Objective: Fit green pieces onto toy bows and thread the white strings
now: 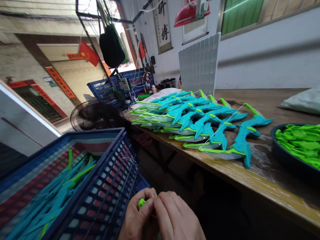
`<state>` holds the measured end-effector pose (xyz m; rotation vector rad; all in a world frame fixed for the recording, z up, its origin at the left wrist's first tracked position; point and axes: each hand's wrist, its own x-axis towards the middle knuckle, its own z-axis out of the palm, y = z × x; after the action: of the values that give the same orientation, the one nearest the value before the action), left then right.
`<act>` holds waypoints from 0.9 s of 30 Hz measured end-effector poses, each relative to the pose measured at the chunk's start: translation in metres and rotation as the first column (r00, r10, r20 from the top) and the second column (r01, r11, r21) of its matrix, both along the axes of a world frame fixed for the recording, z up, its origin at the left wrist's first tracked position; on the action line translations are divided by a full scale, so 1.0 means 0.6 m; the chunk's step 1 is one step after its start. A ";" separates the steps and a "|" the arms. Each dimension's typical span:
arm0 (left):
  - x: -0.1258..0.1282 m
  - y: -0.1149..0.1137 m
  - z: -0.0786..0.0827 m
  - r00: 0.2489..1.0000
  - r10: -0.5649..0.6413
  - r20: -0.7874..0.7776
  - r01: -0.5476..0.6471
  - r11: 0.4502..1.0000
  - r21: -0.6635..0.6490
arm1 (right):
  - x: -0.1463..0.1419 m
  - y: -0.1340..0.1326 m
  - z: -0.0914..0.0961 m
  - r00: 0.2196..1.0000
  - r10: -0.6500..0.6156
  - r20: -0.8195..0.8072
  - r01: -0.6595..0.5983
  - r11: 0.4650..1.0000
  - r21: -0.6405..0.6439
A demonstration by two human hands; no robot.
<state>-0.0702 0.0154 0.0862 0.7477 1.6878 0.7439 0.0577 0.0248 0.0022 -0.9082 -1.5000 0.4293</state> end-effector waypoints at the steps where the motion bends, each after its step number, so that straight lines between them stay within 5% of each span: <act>1: 0.001 -0.001 0.000 0.999 0.053 0.006 -0.053 0.998 -0.015 | -0.006 0.000 -0.001 1.000 -0.014 -0.001 0.014 1.000 -0.006; 6: 0.002 -0.004 0.001 0.970 0.233 -0.072 -0.240 0.965 -0.103 | -0.024 0.000 0.004 0.975 0.032 -0.221 -0.064 0.988 -0.141; 13: -0.007 -0.003 0.013 0.998 -0.041 0.044 0.044 0.996 -0.072 | 0.002 0.001 0.020 0.855 0.140 -0.499 -0.369 0.841 -0.396; 20: 0.000 0.004 0.021 0.998 -0.051 0.048 0.050 0.999 0.013 | 0.014 0.005 0.024 0.741 0.357 -0.569 -0.588 0.755 -0.292; 27: 0.000 0.006 0.022 0.987 -0.152 0.047 0.152 0.988 0.004 | 0.019 0.008 0.024 0.717 0.330 -0.614 -0.612 0.721 -0.326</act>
<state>-0.0703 0.0192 0.0993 0.8430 1.5685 0.6503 0.0689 0.0297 0.0164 -0.6829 -1.1013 1.4250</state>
